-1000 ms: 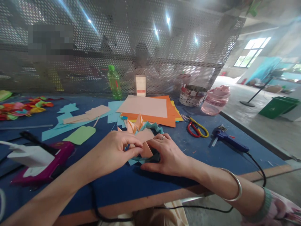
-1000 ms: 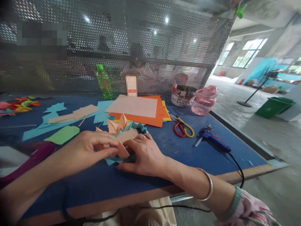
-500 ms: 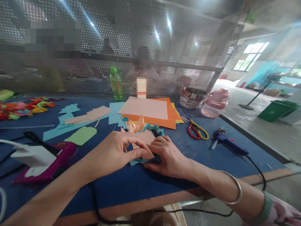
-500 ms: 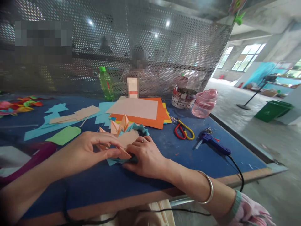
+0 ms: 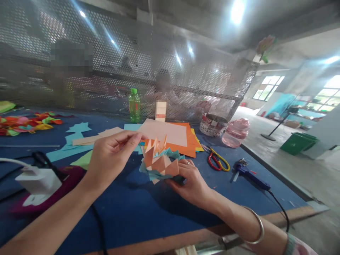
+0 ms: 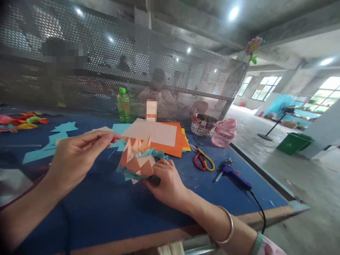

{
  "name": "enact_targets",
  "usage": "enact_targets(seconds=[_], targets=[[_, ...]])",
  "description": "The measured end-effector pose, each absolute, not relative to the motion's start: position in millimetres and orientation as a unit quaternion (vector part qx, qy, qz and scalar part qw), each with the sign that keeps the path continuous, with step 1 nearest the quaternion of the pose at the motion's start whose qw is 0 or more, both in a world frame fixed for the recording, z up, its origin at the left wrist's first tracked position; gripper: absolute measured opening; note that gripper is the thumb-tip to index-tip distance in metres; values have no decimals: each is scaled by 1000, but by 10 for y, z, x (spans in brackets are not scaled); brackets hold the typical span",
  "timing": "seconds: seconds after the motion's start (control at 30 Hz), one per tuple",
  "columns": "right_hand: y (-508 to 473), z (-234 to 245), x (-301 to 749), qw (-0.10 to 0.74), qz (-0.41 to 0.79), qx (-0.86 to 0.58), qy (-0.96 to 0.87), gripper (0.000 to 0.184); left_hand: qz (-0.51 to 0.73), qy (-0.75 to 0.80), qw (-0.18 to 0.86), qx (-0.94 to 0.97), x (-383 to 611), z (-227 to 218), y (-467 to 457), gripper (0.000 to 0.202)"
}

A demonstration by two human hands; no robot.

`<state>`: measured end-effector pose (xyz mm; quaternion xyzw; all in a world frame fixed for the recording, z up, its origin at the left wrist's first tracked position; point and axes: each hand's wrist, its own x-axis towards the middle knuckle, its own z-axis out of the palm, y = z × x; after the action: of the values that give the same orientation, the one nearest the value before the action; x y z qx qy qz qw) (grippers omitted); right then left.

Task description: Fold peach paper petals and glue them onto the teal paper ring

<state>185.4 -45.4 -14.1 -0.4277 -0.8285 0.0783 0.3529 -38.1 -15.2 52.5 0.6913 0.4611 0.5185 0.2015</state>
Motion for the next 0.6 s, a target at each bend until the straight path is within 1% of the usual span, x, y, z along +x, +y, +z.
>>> enact_targets(seconds=[0.07, 0.17, 0.37, 0.47, 0.6], targets=[[-414, -120, 1859, 394, 78, -434, -806, 7, 528, 476, 181, 680, -416, 518, -111, 22], [-358, -68, 1869, 428, 82, -441, -784, 7, 526, 490, 156, 677, -454, 512, -65, 25], [-243, 112, 1920, 438, 61, -461, -769, 11, 512, 493, 168, 683, -465, 425, 16, 30], [-97, 232, 1974, 430, 10, -463, -775, 15, 525, 492, 155, 677, -442, 364, 58, 29], [218, 382, 2021, 389, -129, -468, -783, 18, 522, 468, 144, 698, -408, 292, 90, 29]])
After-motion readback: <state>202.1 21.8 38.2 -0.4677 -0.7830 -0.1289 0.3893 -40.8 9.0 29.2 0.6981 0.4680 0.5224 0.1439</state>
